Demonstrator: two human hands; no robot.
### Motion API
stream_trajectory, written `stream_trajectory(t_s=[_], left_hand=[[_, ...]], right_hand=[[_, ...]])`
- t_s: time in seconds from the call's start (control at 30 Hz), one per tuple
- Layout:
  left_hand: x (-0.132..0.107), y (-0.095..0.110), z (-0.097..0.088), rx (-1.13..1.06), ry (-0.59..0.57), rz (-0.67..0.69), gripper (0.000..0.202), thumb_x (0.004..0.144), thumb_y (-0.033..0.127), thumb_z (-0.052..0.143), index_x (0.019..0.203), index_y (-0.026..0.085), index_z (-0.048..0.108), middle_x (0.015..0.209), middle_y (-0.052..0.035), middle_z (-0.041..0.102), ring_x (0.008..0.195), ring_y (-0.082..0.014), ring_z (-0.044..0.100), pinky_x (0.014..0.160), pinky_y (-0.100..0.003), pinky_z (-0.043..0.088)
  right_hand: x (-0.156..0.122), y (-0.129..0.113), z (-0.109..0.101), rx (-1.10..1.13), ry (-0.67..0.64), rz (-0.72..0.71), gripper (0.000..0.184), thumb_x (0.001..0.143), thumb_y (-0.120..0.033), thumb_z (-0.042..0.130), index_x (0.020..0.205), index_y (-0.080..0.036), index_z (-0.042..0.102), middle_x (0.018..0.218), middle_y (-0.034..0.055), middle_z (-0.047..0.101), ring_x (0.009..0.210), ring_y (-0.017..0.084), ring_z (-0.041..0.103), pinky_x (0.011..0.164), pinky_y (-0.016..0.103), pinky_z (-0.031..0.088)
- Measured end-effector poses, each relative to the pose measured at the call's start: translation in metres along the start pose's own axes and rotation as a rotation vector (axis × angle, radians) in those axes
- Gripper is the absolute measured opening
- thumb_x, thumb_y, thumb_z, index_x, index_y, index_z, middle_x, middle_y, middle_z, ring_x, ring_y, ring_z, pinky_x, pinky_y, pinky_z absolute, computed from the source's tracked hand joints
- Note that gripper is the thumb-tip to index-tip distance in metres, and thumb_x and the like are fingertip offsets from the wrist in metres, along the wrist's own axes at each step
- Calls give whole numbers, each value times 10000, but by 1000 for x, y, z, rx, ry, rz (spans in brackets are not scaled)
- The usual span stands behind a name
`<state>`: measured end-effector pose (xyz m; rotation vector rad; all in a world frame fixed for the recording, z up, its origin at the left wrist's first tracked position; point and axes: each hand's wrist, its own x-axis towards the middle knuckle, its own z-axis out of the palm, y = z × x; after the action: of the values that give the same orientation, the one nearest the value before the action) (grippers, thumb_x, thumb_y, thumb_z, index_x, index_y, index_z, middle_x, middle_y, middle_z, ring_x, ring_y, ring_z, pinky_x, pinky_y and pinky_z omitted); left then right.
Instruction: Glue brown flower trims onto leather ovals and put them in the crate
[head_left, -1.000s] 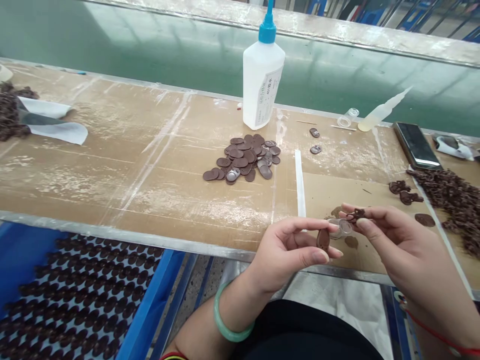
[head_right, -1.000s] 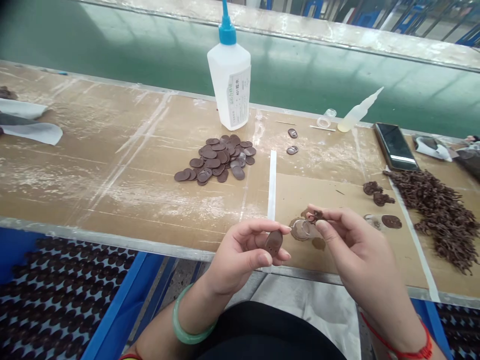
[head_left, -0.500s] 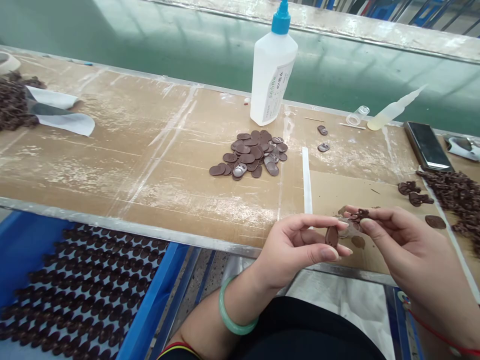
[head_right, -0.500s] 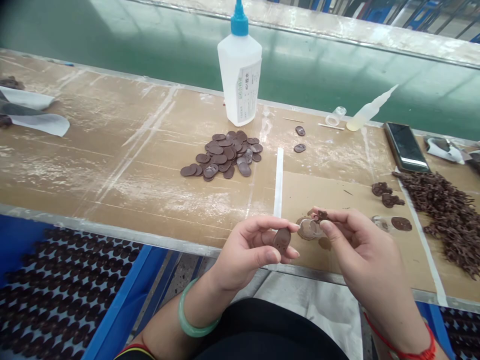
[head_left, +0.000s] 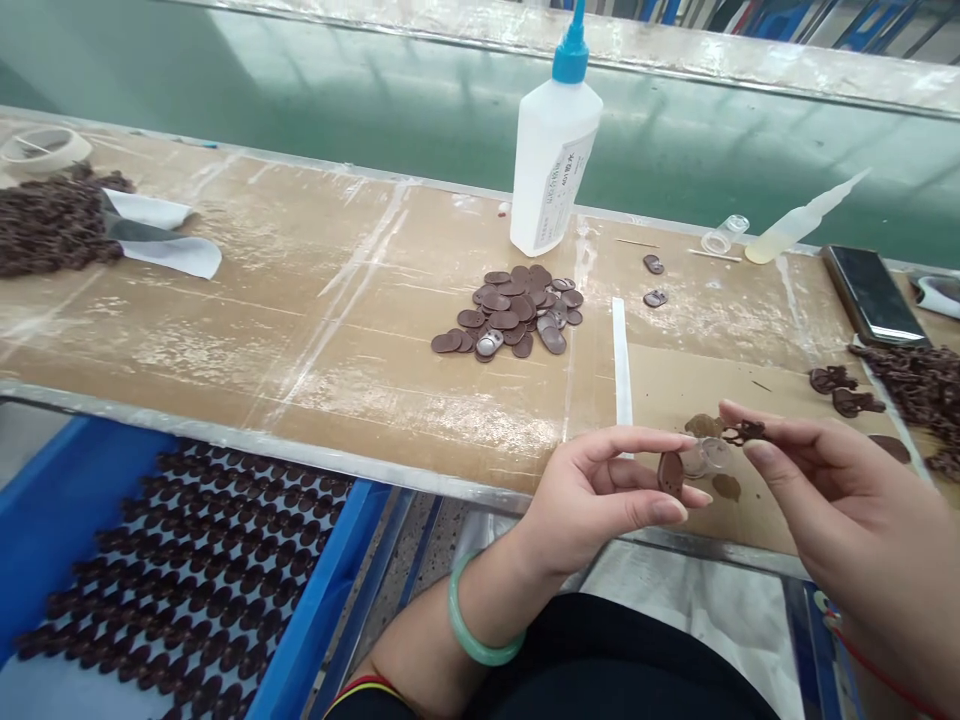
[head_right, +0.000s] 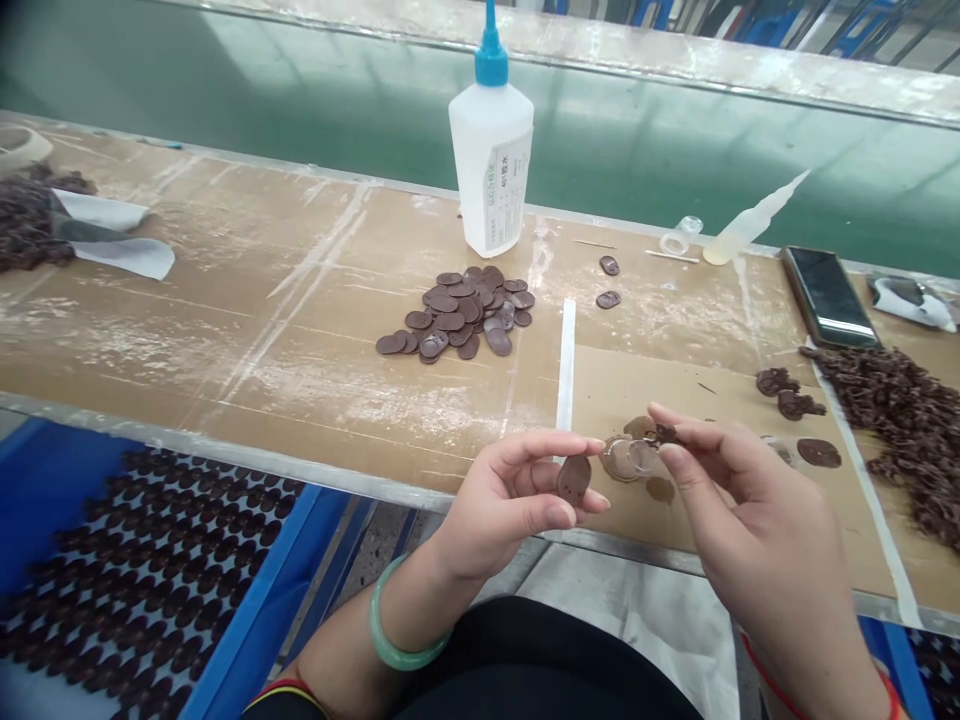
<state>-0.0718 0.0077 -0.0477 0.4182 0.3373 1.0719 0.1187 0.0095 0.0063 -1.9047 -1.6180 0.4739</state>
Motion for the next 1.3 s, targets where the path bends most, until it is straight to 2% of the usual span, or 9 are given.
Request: stream_trajectory(t_s=[0.07, 0.13, 0.23, 0.3, 0.37, 0.47, 0.67, 1.03, 1.3], left_hand=[[-1, -1, 1, 14, 14, 18, 369, 730, 144, 916, 1068, 238, 802, 876, -37, 800, 869, -194, 791, 754, -213, 619], [-2, -4, 2, 30, 25, 49, 364, 722, 143, 922, 1052, 241, 805, 925, -34, 805, 870, -195, 792, 757, -220, 629], [-4, -8, 6, 67, 26, 124, 390, 705, 126, 928, 1049, 261, 804, 1054, -30, 804, 870, -196, 795, 735, -220, 641], [-6, -11, 10, 122, 17, 196, 394, 717, 127, 922, 1067, 260, 800, 1052, -38, 809, 909, -207, 793, 758, -228, 645], [-7, -13, 14, 184, 8, 278, 373, 738, 138, 912, 1075, 252, 798, 1040, -47, 814, 957, -218, 787, 812, -251, 647], [-7, -16, 20, 235, -2, 387, 381, 751, 124, 900, 1088, 267, 794, 1085, -30, 811, 998, -209, 779, 874, -264, 645], [-9, -25, 29, 311, -10, 490, 439, 752, 81, 889, 1119, 296, 780, 1146, 5, 794, 1015, -188, 774, 908, -240, 639], [-7, -30, 34, 441, 41, 524, 389, 736, 151, 914, 1082, 272, 785, 1098, -41, 798, 945, -234, 790, 833, -295, 675], [-8, -32, 37, 435, 53, 525, 410, 702, 138, 934, 1060, 292, 807, 1046, -20, 809, 920, -216, 795, 824, -259, 668]], right_hand=[[-4, -1, -2, -78, 78, -96, 276, 890, -508, 627, 985, -281, 751, 1202, 45, 791, 1159, 341, 716, 1021, 533, 549], [-10, -4, -6, 2, 87, -103, 233, 901, -488, 647, 961, -281, 736, 1262, 39, 768, 1228, 329, 683, 1066, 497, 534], [-22, -10, -11, 340, -68, 9, 197, 931, -463, 670, 1026, -300, 724, 1320, 19, 741, 1236, 274, 685, 1003, 355, 600], [-31, -15, -13, 524, -174, 32, 165, 953, -426, 668, 1054, -306, 721, 1339, 16, 731, 1253, 248, 677, 969, 272, 608], [-37, -19, -13, 631, -237, 7, 116, 968, -388, 665, 1031, -310, 723, 1340, 6, 732, 1242, 227, 686, 951, 222, 602], [-42, -23, -11, 703, -265, -32, 90, 989, -342, 652, 1018, -320, 735, 1324, -13, 741, 1228, 197, 694, 971, 190, 572], [-46, -17, -11, 779, -257, -38, 57, 982, -314, 674, 990, -324, 729, 1313, -32, 745, 1260, 181, 667, 1012, 188, 537], [-47, -12, -16, 761, -236, -79, 106, 965, -291, 686, 1002, -351, 765, 1320, -39, 736, 1199, 178, 706, 975, 194, 564], [-46, -11, -19, 680, -206, -120, 116, 949, -300, 690, 993, -341, 789, 1279, -20, 755, 1157, 179, 730, 963, 197, 572]])
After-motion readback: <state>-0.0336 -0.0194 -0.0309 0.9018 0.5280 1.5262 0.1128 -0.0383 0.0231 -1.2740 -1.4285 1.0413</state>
